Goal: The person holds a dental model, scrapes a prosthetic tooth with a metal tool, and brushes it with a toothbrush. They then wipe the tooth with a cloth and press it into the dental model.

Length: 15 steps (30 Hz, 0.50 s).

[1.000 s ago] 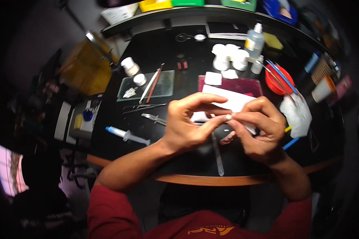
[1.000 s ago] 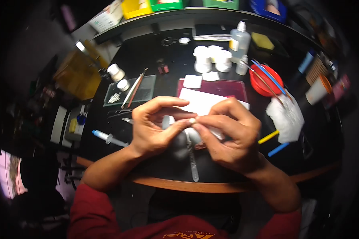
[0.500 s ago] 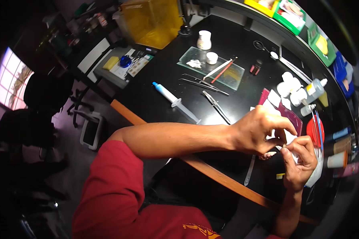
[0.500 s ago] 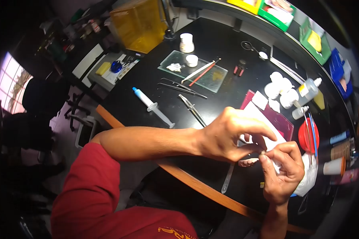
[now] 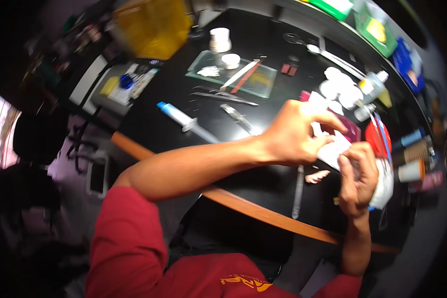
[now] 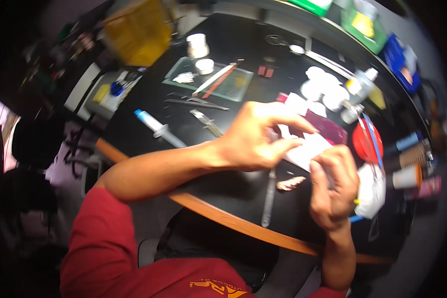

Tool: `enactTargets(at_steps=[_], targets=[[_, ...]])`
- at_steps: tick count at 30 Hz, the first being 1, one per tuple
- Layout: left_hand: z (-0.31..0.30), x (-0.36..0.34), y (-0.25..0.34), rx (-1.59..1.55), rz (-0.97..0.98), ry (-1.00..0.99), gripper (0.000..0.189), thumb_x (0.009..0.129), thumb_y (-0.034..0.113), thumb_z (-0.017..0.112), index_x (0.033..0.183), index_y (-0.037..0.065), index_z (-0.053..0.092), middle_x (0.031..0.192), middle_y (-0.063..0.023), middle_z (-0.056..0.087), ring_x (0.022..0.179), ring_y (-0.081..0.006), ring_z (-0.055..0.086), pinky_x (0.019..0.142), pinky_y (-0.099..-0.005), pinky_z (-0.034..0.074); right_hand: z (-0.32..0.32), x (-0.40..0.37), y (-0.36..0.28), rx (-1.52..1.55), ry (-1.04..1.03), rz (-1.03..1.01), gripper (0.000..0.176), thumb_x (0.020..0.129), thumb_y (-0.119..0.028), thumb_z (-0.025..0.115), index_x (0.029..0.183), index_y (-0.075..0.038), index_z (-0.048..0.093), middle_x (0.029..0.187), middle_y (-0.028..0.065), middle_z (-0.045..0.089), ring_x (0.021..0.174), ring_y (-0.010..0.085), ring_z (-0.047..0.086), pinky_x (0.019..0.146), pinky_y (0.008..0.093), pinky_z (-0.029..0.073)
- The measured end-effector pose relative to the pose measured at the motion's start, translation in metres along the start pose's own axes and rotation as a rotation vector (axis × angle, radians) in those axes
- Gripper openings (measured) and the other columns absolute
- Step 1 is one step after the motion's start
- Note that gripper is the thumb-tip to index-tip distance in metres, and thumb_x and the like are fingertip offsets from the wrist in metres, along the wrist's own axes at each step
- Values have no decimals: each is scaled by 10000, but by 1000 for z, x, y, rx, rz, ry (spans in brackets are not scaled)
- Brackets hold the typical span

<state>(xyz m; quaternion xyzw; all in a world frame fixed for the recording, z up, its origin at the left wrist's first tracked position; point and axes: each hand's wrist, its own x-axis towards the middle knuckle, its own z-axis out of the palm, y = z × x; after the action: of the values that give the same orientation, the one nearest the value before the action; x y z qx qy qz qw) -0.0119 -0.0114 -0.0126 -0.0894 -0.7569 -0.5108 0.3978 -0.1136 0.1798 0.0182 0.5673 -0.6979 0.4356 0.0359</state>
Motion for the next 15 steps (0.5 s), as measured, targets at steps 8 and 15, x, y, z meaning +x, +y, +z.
enactTargets(at_steps=[8,15], targets=[[-2,1,13,-330,-432,-124,260,947,1,707,1206,-22,697,1077,-107,736,998,-137,708,856,-273,589,-3,3,-1,-24,-2,-195,142,790,57,766,915,-3,737,842,103,623,717,212,646,633,312,514],[-3,2,16,-508,-505,-144,314,932,-11,727,1235,-53,655,1103,-136,713,1055,-179,700,929,-322,578,-1,2,3,27,40,-212,179,740,46,819,890,-20,744,838,80,620,704,178,639,615,303,516]])
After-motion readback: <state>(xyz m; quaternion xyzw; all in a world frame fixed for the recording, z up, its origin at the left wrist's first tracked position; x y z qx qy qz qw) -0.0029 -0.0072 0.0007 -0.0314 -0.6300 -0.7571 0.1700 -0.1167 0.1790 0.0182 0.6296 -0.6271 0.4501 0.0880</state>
